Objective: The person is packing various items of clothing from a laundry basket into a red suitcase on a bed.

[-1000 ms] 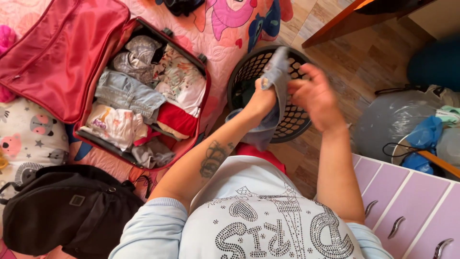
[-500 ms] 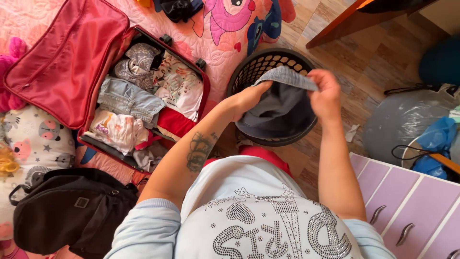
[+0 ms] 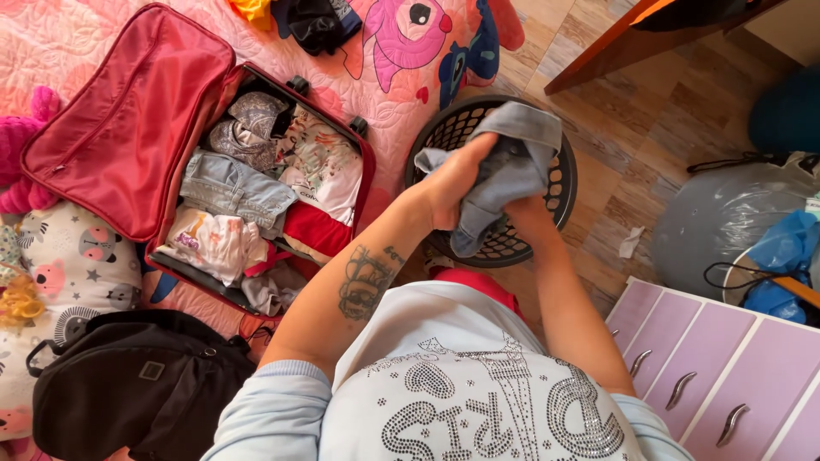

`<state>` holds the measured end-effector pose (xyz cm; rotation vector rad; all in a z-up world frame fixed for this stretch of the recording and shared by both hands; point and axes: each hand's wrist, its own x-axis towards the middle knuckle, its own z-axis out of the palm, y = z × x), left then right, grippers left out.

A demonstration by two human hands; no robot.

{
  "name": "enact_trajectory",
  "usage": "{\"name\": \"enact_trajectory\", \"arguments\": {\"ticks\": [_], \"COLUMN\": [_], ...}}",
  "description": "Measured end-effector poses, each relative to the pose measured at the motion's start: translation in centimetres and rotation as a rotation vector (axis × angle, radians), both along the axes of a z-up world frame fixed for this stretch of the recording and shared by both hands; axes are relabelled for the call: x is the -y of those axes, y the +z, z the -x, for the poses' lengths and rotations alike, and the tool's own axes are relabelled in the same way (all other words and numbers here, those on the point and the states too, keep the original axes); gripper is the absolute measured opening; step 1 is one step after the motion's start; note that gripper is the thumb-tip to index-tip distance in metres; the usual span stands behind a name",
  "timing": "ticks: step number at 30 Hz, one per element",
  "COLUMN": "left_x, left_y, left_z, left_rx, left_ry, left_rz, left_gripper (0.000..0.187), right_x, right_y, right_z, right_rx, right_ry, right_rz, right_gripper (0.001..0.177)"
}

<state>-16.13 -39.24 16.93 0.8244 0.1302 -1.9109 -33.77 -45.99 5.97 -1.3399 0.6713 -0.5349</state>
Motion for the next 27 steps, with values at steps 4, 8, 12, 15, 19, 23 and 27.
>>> {"name": "enact_trajectory", "arguments": {"ticks": [4, 8, 12, 15, 19, 23, 27], "left_x": [0.4, -0.4, -1.5, -2.0, -1.7, -1.6, -0.9], "left_y": [2.0, 5.8, 1.7, -1.0, -1.2, -5.2, -5.9], "left_z": [-2.4, -8.3, -10.5, -8.1, -2.9, 1.6, 3.3], "left_rx": [0.064, 0.451, 1.502, 2.180, 2.190, 1.600, 1.150], "left_ry": [-0.044, -0.195, -0.476, -0.048, 0.011, -0.137, -0.331], "left_rz": [0.031, -0.097, -0.022, 0.059, 0.270, 0.616, 0.696], "left_gripper": [0.050, 0.049, 0.056, 0.065, 0.047, 0.030, 0.063], "right_x": [1.3, 3.3, 6.1, 6.7, 5.4, 6.8, 7.1], "right_y": [-2.7, 1.9, 1.0, 0.7, 7.6, 5.3, 6.5], "right_z": [0.3, 0.7, 3.0, 3.3, 1.5, 3.5, 4.4], "right_rx": [-0.222, -0.348, -0.036, 0.107, 0.248, 0.475, 0.551], "right_ry": [-0.075, -0.071, -0.109, -0.212, -0.199, -0.118, -0.159], "right_rz": [0.254, -0.120, -0.841, -0.947, -1.036, -1.066, -0.961], "right_gripper": [0.042, 0.040, 0.028, 0.030, 0.037, 0.034, 0.035]}}
